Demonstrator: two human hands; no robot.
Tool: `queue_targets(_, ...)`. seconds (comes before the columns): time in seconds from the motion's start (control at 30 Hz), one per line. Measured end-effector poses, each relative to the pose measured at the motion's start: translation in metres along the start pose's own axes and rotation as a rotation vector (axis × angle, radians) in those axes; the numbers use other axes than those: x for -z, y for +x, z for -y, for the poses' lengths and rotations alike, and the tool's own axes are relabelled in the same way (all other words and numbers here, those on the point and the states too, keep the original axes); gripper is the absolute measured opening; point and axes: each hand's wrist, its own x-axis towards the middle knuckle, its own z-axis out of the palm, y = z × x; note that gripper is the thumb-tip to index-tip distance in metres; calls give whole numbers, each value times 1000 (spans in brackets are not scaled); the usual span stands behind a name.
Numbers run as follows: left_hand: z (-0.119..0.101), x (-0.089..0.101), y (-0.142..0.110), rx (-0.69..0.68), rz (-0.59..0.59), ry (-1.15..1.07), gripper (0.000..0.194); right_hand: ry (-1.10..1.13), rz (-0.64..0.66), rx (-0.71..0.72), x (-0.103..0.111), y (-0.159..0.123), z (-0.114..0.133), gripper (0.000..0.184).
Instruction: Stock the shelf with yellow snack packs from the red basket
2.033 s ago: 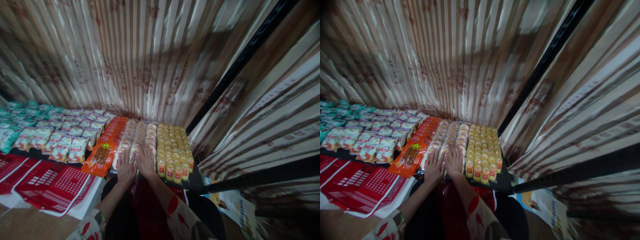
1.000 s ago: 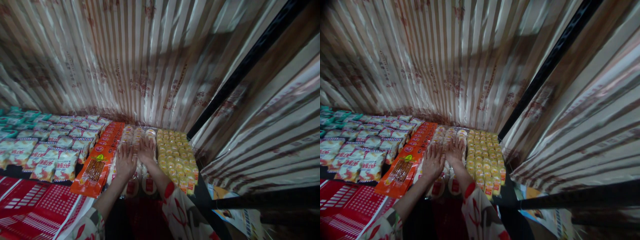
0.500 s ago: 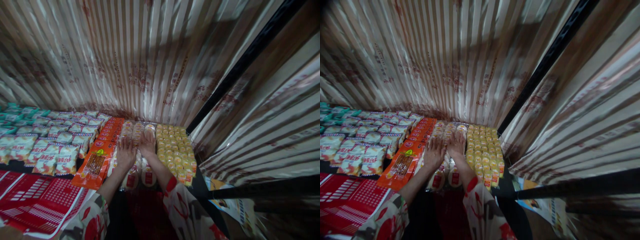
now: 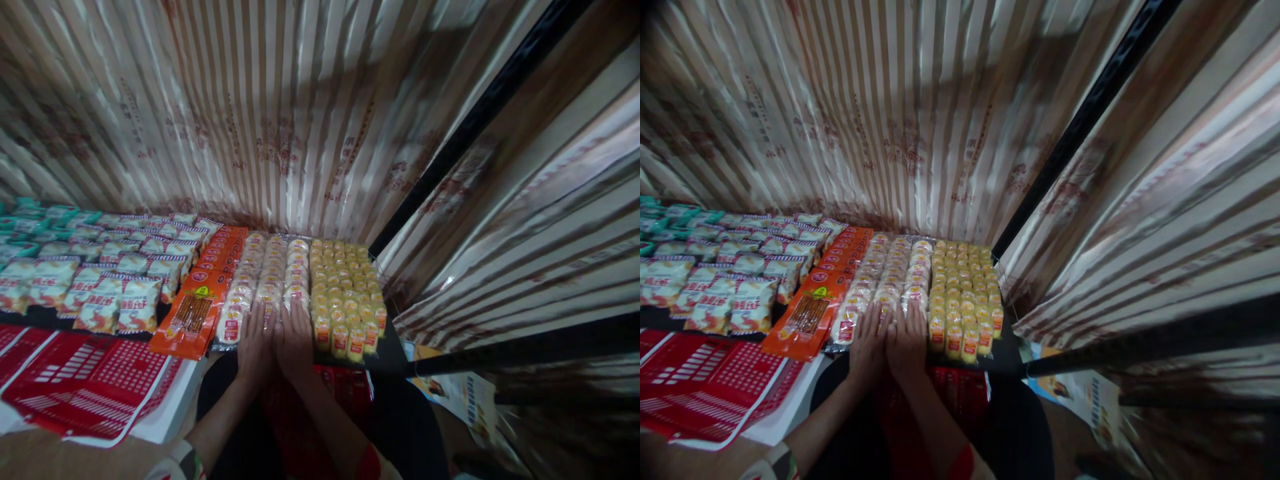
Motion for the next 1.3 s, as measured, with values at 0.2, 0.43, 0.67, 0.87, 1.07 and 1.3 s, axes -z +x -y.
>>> queue_targets(0.2, 4, -6, 2, -26, 18, -12, 51, -5, -35, 5, -11, 4, 1, 44)
queue_targets(0.43, 9, -11, 3, -54, 14, 11, 48, 21, -37, -48, -13, 6, 4, 41)
queue_targets(0.67, 7, -6, 2, -67, -67, -42, 51, 70, -59, 19, 2, 1, 8, 45)
queue_targets(0.87, -27, 9, 10, -78, -56, -67, 48, 123, -218, 57, 47, -19, -19, 50)
queue_targets(1.07, -99, 5, 17, -211, -118, -227, 46, -4, -369, -300, 80, -18, -104, 51)
queue_targets(1.3, -137, -16, 30, -273, -91, -267, 54, 21, -282, -433, 71, -22, -171, 57)
